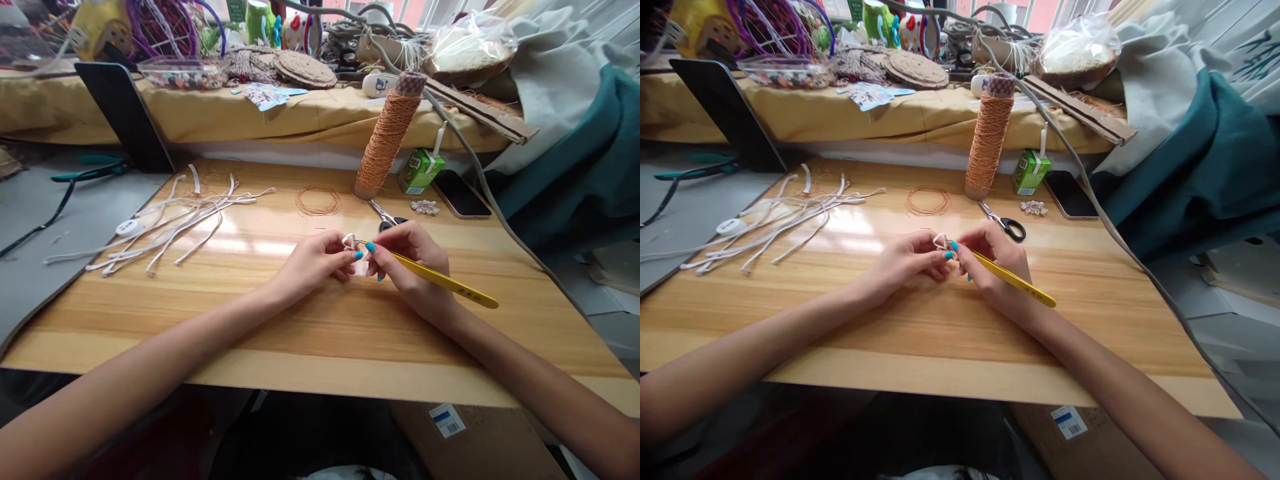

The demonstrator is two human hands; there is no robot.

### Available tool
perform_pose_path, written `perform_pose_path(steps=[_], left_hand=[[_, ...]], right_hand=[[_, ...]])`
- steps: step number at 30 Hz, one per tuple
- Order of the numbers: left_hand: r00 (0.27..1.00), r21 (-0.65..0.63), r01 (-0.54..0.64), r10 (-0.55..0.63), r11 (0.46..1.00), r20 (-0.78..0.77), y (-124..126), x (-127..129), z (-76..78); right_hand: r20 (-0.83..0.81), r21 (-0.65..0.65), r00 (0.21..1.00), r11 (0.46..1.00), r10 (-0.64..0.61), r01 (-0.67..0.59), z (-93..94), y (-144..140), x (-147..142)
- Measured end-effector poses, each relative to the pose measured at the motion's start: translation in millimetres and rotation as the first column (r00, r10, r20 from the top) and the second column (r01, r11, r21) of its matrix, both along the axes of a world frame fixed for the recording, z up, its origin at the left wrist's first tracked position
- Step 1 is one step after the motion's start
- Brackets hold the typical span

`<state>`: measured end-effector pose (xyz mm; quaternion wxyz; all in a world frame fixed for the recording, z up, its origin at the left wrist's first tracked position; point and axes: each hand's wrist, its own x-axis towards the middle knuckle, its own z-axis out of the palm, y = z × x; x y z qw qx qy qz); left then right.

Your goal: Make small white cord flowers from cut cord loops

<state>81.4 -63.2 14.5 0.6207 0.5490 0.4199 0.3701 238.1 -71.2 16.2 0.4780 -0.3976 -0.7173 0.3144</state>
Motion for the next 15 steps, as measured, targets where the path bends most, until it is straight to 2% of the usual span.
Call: perform_pose_path(steps=[4,10,12,15], left_hand=[[1.000,-0.007,-0.019,0.019,1.000,0.007,-0.6,0.4,0.7],[0.999,-0.014,-0.013,0.014,1.000,0.046,-2.5,0.4,0.5],[0.999,-0.022,-0.013,0.014,1.000,0.042,-3.0,0.7,1.7],[0.999,-0.045,-0.020,0.021,0.999,0.028,-3.4,1.4,5.1]], right_hand=[[0.066,0.062,0.998,0.998,-0.021,0.017,1.9,-2.8,-3.5],[0.208,0.329,0.957,0.936,-0.201,0.125,0.6,-7.4,-6.4],[0.226,0.351,0.949,0.927,-0.219,0.130,1.5,-7.8,-6.0],[0.171,0.336,0.965,0.933,-0.198,0.132,2.5,-6.1,-3.7]])
